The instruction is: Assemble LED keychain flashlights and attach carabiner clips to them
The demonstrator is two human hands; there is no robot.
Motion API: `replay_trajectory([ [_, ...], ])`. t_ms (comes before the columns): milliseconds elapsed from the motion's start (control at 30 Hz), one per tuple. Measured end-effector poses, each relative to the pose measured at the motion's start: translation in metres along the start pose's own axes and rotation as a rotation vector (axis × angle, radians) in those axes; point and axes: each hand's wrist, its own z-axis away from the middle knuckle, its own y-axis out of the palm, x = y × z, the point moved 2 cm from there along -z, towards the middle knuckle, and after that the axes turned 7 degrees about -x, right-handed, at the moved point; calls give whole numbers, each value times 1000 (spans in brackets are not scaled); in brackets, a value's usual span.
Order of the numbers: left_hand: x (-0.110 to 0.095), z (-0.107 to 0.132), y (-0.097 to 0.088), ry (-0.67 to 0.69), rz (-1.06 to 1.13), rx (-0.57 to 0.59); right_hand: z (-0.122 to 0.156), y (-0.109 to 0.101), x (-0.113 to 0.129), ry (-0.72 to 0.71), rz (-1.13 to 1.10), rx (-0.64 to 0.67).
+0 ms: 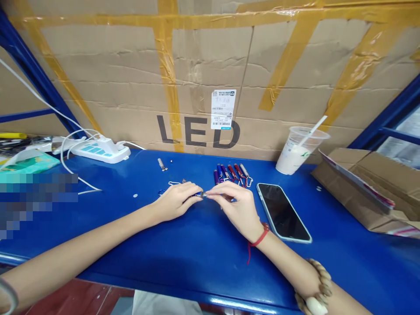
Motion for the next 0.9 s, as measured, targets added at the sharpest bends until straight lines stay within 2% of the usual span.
replay_trajectory([
  [100, -3, 0, -1, -5, 19, -41, 1, 1, 1, 19, -3, 0],
  [233, -4, 0, 0, -12, 14, -27, 1, 1, -1, 99, -35, 9],
  [400, -6, 3, 6, -20, -1, 48, 1, 5, -10, 281, -38, 153],
  [533, -9, 6, 7, -102, 97, 32, 0, 6, -14, 354, -15, 255],
  [633, -13, 6, 6, -98, 45, 62, -2, 3, -12, 235, 102, 334],
  [767, -18, 7, 6, -62, -38, 105, 0, 1, -5, -75, 225, 591],
  [900, -20, 10, 9, -24, -103, 130, 6, 3, -2, -197, 367, 651],
])
